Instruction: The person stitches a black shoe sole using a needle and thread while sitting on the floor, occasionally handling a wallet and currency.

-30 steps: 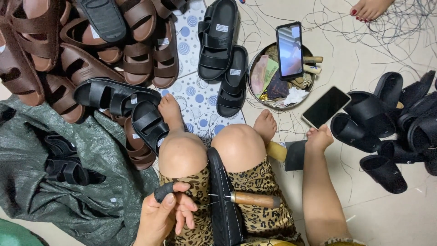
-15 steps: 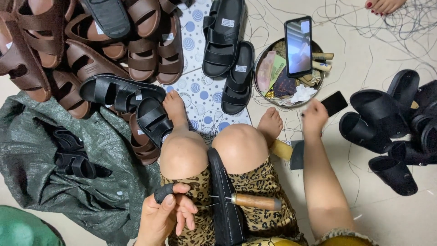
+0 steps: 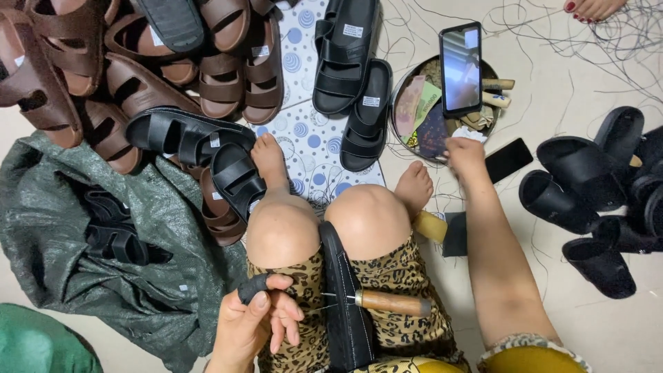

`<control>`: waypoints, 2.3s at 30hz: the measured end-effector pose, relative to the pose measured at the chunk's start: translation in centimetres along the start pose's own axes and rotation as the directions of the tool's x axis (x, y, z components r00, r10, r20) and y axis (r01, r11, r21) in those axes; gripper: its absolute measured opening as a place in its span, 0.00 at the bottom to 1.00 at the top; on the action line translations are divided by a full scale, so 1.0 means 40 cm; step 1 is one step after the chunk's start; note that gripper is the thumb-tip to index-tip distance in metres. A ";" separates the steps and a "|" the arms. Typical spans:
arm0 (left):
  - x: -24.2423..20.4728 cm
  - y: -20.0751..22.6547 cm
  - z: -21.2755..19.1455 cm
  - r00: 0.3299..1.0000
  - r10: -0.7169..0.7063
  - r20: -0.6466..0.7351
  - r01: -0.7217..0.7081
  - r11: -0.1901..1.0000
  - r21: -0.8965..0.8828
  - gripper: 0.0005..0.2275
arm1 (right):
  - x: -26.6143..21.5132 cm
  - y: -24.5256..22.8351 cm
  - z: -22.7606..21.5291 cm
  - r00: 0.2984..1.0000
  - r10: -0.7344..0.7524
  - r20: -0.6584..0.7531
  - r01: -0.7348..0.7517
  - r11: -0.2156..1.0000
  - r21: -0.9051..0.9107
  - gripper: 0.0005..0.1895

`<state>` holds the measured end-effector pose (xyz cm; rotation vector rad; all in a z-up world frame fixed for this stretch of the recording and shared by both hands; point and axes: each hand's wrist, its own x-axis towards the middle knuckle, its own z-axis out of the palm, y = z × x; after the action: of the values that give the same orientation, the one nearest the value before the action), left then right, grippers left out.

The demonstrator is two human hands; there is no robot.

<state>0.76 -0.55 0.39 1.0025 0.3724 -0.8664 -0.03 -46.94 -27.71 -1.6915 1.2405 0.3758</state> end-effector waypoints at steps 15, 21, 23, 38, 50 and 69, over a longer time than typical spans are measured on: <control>0.045 0.034 0.053 0.970 0.112 0.216 -0.125 0.991 0.050 0.17 | -0.442 -0.036 -0.116 0.949 -0.268 -0.166 0.316 0.806 0.501 0.07; -0.043 0.011 0.223 0.716 0.611 0.337 -0.376 -0.069 0.924 0.20 | -0.772 -0.160 -0.199 0.646 -0.628 -0.434 0.757 0.599 0.261 0.10; -0.059 0.034 0.295 0.375 0.693 0.616 -0.813 -0.075 0.578 0.27 | -0.854 -0.145 -0.209 0.201 -0.874 -0.443 0.931 0.311 -0.192 0.06; -0.092 -0.170 0.287 0.844 0.293 0.449 -0.510 0.180 0.841 0.23 | -1.102 -0.157 -0.142 0.190 -0.982 -0.013 0.974 0.191 -0.125 0.20; -0.170 -0.112 0.303 0.683 0.269 0.679 -0.730 0.293 0.618 0.27 | -1.092 -0.158 -0.152 0.230 -0.973 0.018 0.957 0.230 0.179 0.09; -0.103 -0.203 0.280 0.673 0.385 0.631 -0.656 0.705 0.270 0.10 | -1.060 -0.041 -0.124 0.366 -0.930 -0.026 0.833 0.315 0.455 0.04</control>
<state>-9.29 -10.25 4.05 1.1837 -0.6525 -0.6470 -18.38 -27.36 5.55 -1.6223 -0.0027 -0.3601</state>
